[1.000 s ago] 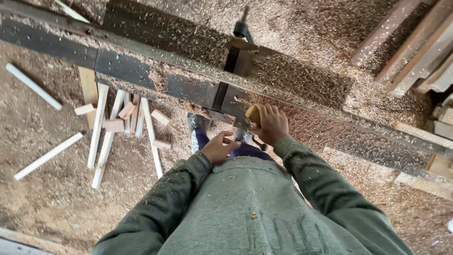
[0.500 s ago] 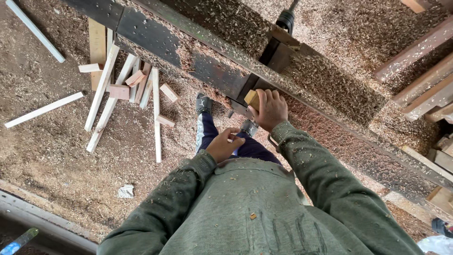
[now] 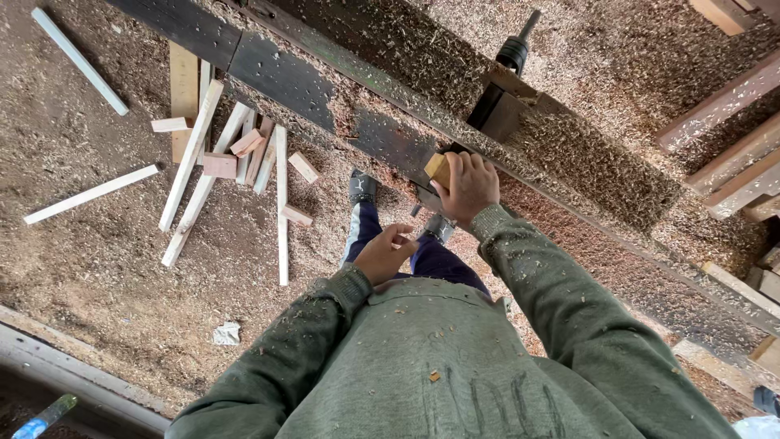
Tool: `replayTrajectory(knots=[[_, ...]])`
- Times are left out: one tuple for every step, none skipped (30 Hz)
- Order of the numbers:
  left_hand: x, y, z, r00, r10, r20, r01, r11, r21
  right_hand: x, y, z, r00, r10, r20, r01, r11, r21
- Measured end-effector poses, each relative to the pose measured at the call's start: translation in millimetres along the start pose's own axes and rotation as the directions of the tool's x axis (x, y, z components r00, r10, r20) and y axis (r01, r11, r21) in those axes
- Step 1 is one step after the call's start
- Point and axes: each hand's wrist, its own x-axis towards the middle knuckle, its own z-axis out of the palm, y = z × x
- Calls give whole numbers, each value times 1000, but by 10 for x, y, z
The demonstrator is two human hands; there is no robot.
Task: The person sands a small rectangular piece of wood by hand. They rub the wood block against a stationary sanding surface, frequently turning the block over and sanding different sides.
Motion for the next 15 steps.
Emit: replayTrajectory(knots=[[6,-10,-11,1000,-4,8,4,1000,3,19,-11,0,1000,-8,3,8,1000,-7],[17,-15,-29,1000,-6,15,6,1000,7,58,-27,-1,1000,-16,6,16,1000,-15],[24,-19,-49,1000,-9,22,9,1000,10,97,-52,-1,1000,-24,9,24,999,-22],[20,-25,-65,1000,-8,17,8,1000,-3,125,-82,0,1000,-27,16,27,999,-17],[9,-29,-85,1000,-7,11,7,1000,-17,154,-119,2,999,-29,23,29,999,-12],[1,-25,-111,1000,-6,4,6,999,-31,196,-161,5,999,-34,30,34,999,-7],[-5,-16,-141,1000,-15,5,16,999,-28,249,-211,10,999,-34,39,34,999,-1],[-17,-9,-168,1000,-25,6,25,999,-26,305,-267,16,998,-36,48,36,999,5],[-31,-1,-197,999,-35,6,35,999,-25,353,-328,16,998,-39,58,38,999,12],[-45,8,-233,999,-39,5,39,999,-35,384,-396,5,998,-59,25,58,998,16],[-64,13,-270,999,-43,3,43,998,-45,394,-469,-13,997,-79,-7,79,997,20],[-65,21,-312,999,-44,0,44,997,-56,437,-527,-30,994,-99,-42,100,995,21],[-56,25,-358,999,-50,-6,49,998,-44,505,-582,-40,995,-90,-33,90,996,17],[-64,14,-402,998,-59,-13,59,998,-33,560,-654,-39,996,-81,-22,81,997,16],[-77,-6,-444,997,-69,-21,68,997,-23,611,-720,-35,997,-72,-11,73,997,14]])
